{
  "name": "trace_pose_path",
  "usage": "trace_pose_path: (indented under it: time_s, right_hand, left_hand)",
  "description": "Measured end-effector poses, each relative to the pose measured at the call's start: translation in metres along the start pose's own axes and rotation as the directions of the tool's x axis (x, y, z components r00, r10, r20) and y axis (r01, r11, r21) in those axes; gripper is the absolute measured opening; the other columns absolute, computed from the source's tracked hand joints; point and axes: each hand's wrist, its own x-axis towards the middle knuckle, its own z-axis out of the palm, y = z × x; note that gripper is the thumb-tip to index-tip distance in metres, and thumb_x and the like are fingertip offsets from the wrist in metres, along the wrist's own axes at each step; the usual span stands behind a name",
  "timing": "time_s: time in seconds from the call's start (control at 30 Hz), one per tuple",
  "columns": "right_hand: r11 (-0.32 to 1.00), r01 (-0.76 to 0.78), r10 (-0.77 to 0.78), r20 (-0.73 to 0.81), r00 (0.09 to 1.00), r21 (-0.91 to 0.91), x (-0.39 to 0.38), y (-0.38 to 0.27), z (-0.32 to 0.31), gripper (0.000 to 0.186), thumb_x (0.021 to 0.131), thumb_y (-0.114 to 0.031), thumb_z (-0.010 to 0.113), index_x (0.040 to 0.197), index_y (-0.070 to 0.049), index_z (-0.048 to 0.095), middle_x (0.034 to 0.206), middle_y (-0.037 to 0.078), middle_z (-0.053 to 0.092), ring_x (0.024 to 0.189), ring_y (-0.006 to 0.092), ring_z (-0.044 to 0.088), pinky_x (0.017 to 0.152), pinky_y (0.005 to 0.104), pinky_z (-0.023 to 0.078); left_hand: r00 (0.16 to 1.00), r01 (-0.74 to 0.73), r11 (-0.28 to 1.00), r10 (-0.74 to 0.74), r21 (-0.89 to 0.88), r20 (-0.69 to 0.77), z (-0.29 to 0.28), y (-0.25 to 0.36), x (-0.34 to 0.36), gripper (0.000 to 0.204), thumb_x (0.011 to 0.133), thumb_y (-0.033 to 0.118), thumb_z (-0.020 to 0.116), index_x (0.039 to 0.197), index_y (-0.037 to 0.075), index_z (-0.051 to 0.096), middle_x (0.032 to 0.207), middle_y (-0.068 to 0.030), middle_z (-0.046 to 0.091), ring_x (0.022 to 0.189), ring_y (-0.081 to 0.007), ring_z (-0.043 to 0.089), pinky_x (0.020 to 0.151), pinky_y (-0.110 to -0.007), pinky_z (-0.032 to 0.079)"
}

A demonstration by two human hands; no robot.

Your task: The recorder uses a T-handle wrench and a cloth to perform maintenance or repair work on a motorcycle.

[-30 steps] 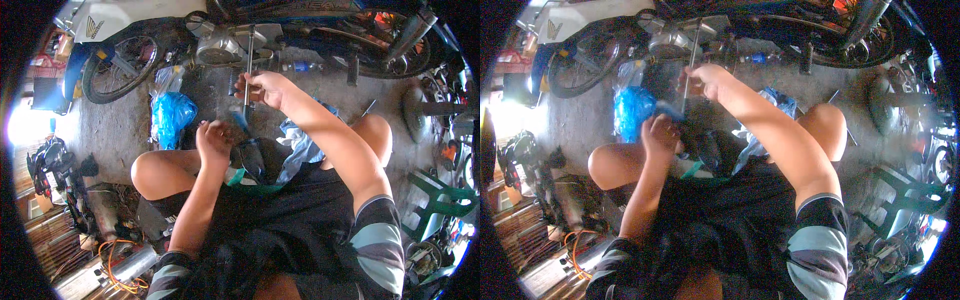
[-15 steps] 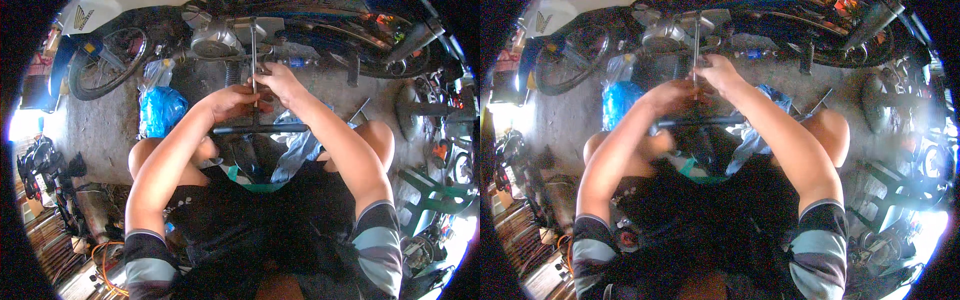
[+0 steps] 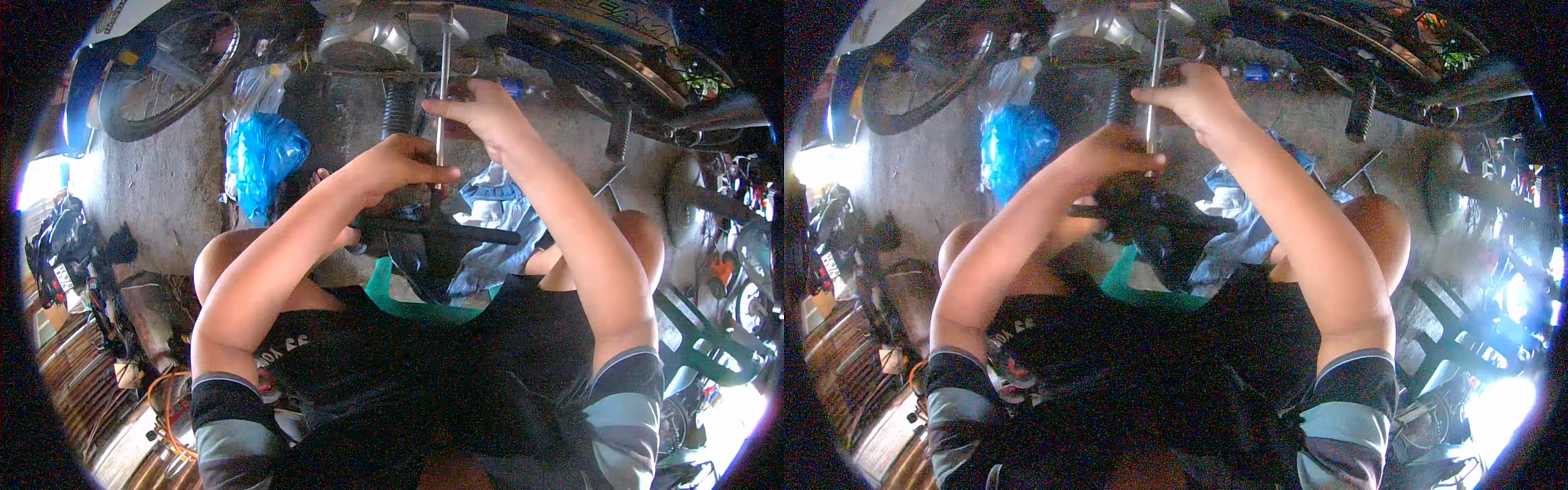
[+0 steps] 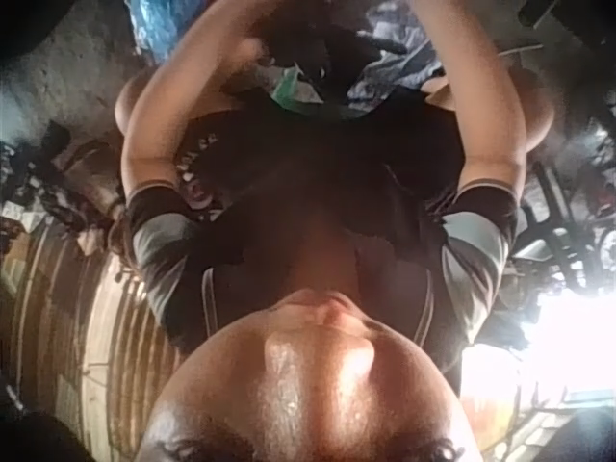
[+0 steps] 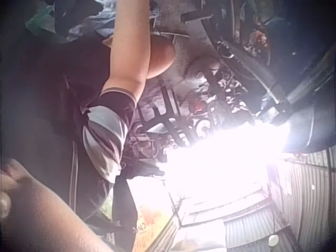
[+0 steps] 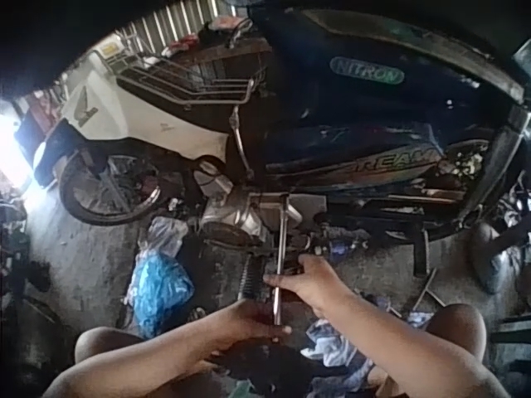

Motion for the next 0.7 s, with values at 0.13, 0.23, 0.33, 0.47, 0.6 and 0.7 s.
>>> trace_pose_path:
  time_s: [0.13,0.23,0.33,0.47,0.6,0.7]
  right_hand:
    - [0.979,0.068,-0.086,-0.085,0.993,-0.192,0.019,0.025,0.001,0.029,0.068,-0.01,0.068,0.089,0.002,0.053,0.078,0.01,0.058,0.07,0.0174,0.059,0.061,0.0266,0.05]
    - [0.969,0.036,-0.042,-0.019,0.999,-0.243,0.014,0.017,0.0,0.024,0.072,-0.007,0.062,0.092,0.004,0.052,0.078,0.013,0.059,0.07,0.0196,0.06,0.064,0.0271,0.051]
    - [1.0,-0.017,0.02,0.138,0.99,-0.026,0.003,0.0,-0.004,0.024,0.077,-0.006,0.057,0.098,0.004,0.05,0.085,0.014,0.059,0.075,0.0209,0.06,0.069,0.0276,0.05]
    - [0.933,-0.155,0.03,0.358,0.933,0.326,-0.003,-0.009,-0.008,0.029,0.08,-0.008,0.052,0.106,0.003,0.046,0.094,0.014,0.057,0.085,0.0203,0.058,0.077,0.0296,0.046]
    - [0.991,-0.037,-0.01,0.341,0.94,0.132,0.003,-0.005,-0.007,0.031,0.079,-0.009,0.053,0.108,0.002,0.045,0.091,0.012,0.057,0.083,0.0174,0.057,0.078,0.0284,0.045]
    - [0.989,0.083,-0.051,0.236,0.97,-0.124,0.001,-0.005,-0.002,0.031,0.078,-0.009,0.055,0.106,0.001,0.046,0.086,0.01,0.058,0.077,0.016,0.058,0.072,0.0258,0.045]
  left_hand:
    - [0.992,-0.002,0.915,0.052,-0.404,0.114,-0.011,-0.019,0.012,0.029,0.08,0.021,0.056,0.099,-0.001,0.054,0.094,-0.0104,0.06,0.081,-0.0172,0.057,0.072,-0.028,0.043]
    - [0.98,0.025,0.838,0.088,-0.545,0.18,-0.013,-0.025,0.012,0.034,0.08,0.018,0.056,0.107,0.0,0.048,0.099,-0.0111,0.058,0.085,-0.0184,0.057,0.078,-0.03,0.044]
    - [0.978,0.026,0.856,0.086,-0.517,0.191,-0.015,-0.026,0.014,0.032,0.079,0.017,0.057,0.104,-0.001,0.051,0.097,-0.0114,0.058,0.086,-0.0182,0.057,0.08,-0.031,0.045]
    - [0.992,0.073,0.916,-0.026,-0.394,0.123,-0.016,-0.014,0.013,0.034,0.075,0.021,0.062,0.098,-0.001,0.054,0.093,-0.0113,0.059,0.085,-0.0182,0.057,0.075,-0.029,0.046]
    - [0.99,0.076,0.997,-0.072,0.031,-0.123,-0.008,0.011,0.006,0.038,0.072,0.028,0.065,0.095,0.0,0.055,0.091,-0.0112,0.059,0.085,-0.0192,0.057,0.073,-0.029,0.045]
    - [0.998,0.039,0.948,-0.021,-0.315,0.06,-0.009,-0.005,0.023,0.029,0.079,0.023,0.058,0.095,0.0,0.053,0.094,-0.0125,0.058,0.085,-0.0208,0.056,0.076,-0.029,0.045]
